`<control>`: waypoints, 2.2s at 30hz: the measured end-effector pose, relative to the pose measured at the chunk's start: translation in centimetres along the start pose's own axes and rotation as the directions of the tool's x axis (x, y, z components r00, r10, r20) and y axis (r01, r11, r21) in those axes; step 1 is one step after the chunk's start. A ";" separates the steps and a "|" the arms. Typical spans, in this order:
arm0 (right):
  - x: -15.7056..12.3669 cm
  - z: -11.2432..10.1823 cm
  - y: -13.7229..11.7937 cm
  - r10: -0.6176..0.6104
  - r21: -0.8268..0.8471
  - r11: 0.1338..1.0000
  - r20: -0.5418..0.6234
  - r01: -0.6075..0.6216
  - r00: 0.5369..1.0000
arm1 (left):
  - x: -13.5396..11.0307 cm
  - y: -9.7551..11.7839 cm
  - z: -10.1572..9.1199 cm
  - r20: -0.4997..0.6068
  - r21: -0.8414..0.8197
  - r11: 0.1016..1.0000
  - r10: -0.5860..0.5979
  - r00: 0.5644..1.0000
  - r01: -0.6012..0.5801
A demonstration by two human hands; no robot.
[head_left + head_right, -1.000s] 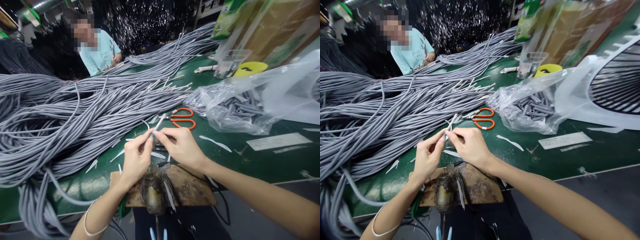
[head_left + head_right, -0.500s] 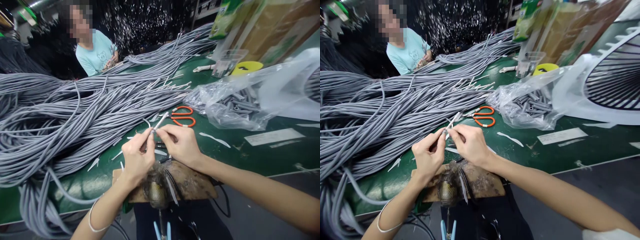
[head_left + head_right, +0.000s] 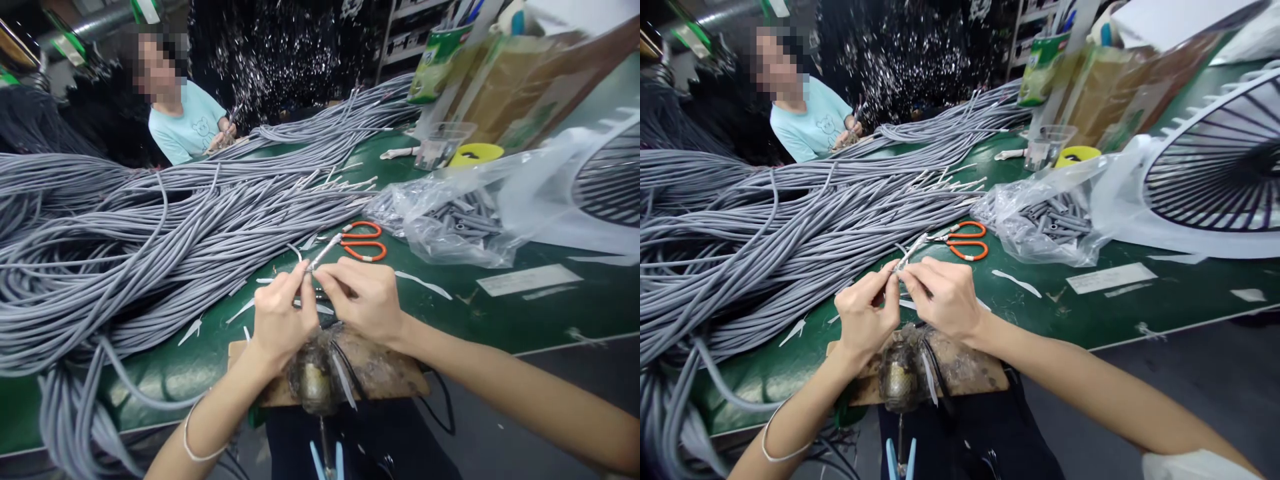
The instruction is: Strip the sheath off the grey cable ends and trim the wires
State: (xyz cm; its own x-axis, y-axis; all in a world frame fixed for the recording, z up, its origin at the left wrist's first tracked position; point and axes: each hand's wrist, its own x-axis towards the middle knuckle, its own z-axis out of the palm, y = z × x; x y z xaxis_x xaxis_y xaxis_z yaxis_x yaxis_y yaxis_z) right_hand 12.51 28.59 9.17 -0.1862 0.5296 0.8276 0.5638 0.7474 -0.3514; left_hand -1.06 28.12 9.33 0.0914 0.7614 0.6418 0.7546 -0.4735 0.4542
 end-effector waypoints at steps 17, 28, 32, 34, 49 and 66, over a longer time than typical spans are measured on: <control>0.7 -0.3 1.6 0.131 -0.005 0.991 0.055 -0.131 0.990 | 1.2 0.8 -0.9 0.169 -0.529 0.744 -0.380 0.909 0.409; 0.9 -0.3 1.5 0.207 0.079 0.973 0.127 -0.218 0.970 | 0.7 0.6 -0.6 0.153 -0.462 0.814 -0.318 0.936 0.352; 1.0 -0.3 1.3 0.261 0.146 0.948 0.158 -0.284 0.952 | 0.5 0.6 -0.7 0.091 -0.363 0.886 -0.276 0.957 0.290; 0.7 -0.2 0.8 0.221 0.135 0.962 0.118 -0.237 0.968 | 0.7 0.4 -0.5 0.059 -0.327 0.906 -0.265 0.963 0.269; 1.2 -0.5 2.3 0.048 -0.056 0.997 -0.038 -0.050 0.998 | 1.1 0.2 -1.2 0.237 -0.502 0.733 -0.393 0.888 0.459; 1.1 -0.5 1.7 0.144 0.124 0.980 0.091 -0.155 0.985 | 0.1 0.5 -0.7 0.054 -0.321 0.915 -0.241 0.969 0.246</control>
State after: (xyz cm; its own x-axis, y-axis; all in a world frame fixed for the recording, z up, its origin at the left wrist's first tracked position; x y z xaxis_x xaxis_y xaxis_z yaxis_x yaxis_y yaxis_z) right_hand 13.67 30.26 9.67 -0.1754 0.6658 0.7252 0.4814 0.7006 -0.5267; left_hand -1.10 27.64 10.10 -0.0581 0.8761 0.4786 0.5038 -0.3881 0.7717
